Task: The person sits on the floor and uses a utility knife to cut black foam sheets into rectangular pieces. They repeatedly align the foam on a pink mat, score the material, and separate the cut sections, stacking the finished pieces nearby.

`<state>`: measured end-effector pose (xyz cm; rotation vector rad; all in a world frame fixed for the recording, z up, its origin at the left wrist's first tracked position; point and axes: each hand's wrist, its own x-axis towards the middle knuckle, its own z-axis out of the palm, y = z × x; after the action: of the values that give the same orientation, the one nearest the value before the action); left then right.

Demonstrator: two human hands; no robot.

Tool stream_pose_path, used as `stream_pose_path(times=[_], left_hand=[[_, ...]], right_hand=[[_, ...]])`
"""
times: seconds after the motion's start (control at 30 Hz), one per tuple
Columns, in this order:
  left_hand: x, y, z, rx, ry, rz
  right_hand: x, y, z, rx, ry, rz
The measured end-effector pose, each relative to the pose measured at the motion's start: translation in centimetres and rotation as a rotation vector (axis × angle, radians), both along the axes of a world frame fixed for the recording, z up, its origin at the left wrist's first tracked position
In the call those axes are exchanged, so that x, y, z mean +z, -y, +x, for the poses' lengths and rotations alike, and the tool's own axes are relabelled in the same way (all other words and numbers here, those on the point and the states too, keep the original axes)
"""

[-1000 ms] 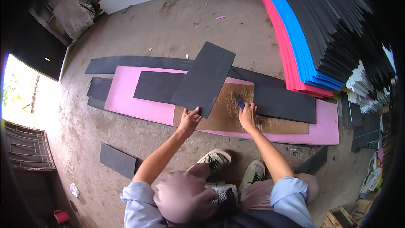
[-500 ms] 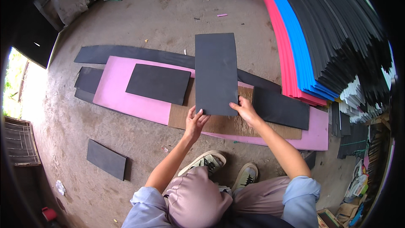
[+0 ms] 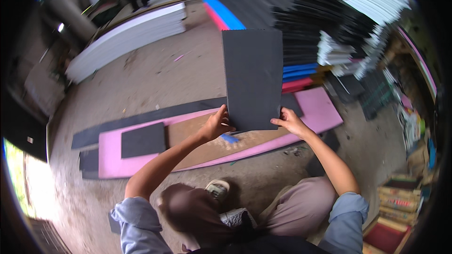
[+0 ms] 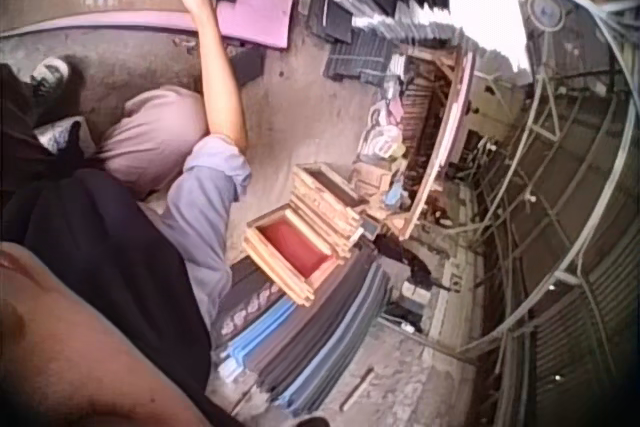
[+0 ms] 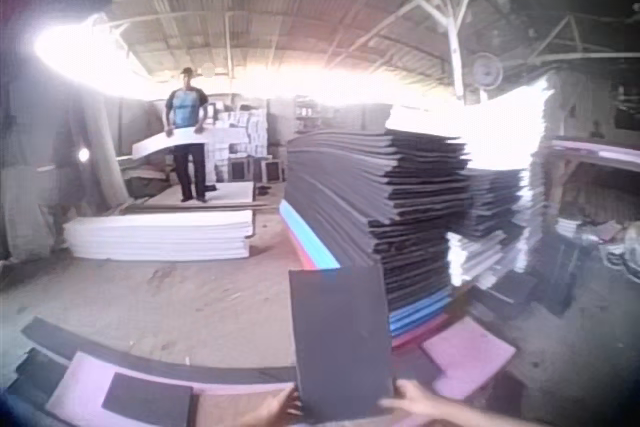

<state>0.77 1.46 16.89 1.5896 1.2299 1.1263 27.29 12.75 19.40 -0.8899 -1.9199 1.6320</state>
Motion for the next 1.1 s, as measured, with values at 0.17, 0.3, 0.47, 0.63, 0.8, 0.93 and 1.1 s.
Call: stream_pose_path(times=[0.17,0.3,0.47,0.63,0.8,0.93,1.1], left_hand=[[-2.5,-5.8,11.8,-0.248,-0.296,-0.022],[-11.5,-7.8,23.5,-0.347,-0.254,-0.113],[-19.6,-8.9,33.6,-0.267,-0.159,-0.248],[-23.3,-10.3,40.0,-0.283,-0.193,-0.298],[-26.1,-10.1,42.5,-0.192,-0.386,-0.237],[-27.4,-10.4,42.9,-0.212,-0.357,-0.322],[-26.5,-10.6,44.2,-0.298,-0.265,-0.303]], right_hand=[[-7.0,-2.2,14.8,-0.123,0.125,0.027],[-16.0,2.4,26.1,-0.488,0.189,-0.089],[-22.3,7.8,31.7,-1.030,0.150,-0.340],[-24.8,7.2,36.0,-1.101,0.551,-0.309],[-28.8,6.4,36.1,-1.194,0.796,-0.192],[-30.3,7.2,36.5,-1.264,0.623,-0.316],[-28.6,8.8,36.6,-1.357,0.637,-0.384]])
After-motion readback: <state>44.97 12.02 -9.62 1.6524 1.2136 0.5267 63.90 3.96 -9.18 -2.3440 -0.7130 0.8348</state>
